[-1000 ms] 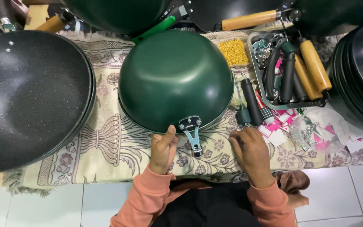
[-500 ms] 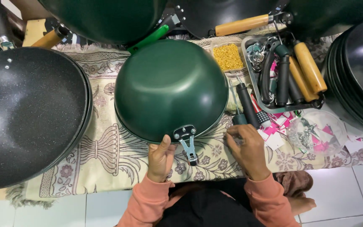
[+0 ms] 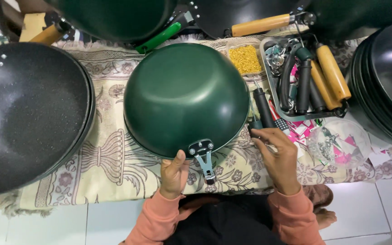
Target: Assembling a handle onto a wok using a screwdriver
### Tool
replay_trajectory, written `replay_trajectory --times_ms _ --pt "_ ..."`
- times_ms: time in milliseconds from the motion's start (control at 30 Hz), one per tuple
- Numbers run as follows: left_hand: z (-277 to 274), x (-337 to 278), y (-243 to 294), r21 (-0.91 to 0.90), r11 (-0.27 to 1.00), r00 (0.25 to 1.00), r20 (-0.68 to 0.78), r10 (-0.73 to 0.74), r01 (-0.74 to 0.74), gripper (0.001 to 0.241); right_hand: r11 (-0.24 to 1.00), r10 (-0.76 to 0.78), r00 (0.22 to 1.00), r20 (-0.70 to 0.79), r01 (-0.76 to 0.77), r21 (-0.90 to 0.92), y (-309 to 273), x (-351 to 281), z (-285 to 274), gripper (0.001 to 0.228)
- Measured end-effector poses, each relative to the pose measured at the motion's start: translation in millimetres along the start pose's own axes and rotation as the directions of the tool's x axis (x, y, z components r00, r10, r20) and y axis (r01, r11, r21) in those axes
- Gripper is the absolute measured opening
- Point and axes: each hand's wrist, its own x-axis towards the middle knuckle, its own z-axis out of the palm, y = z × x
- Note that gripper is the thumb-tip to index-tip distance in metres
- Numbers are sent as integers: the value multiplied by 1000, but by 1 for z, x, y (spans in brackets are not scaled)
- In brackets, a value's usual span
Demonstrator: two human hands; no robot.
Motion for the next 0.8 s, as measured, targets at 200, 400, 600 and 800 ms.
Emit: replay_trajectory --times_ms 200,400,600,800 --pt "-77 -3 -55 0 1000 1000 -2 -13 13 42 983 -125 992 -15 126 134 -51 22 -4 17" --pt "-134 -7 -112 -17 1000 999 -41 12 -13 42 903 -413 907 83 395 170 -79 32 37 19" --pt "-42 -4 -37 -23 999 999 10 35 -34 44 838 -544 835 79 546 -4 -86 28 60 17" --pt "-180 -10 -157 -23 1000 1000 -25 5 -6 45 823 -558 824 98 565 -62 -84 27 61 13"
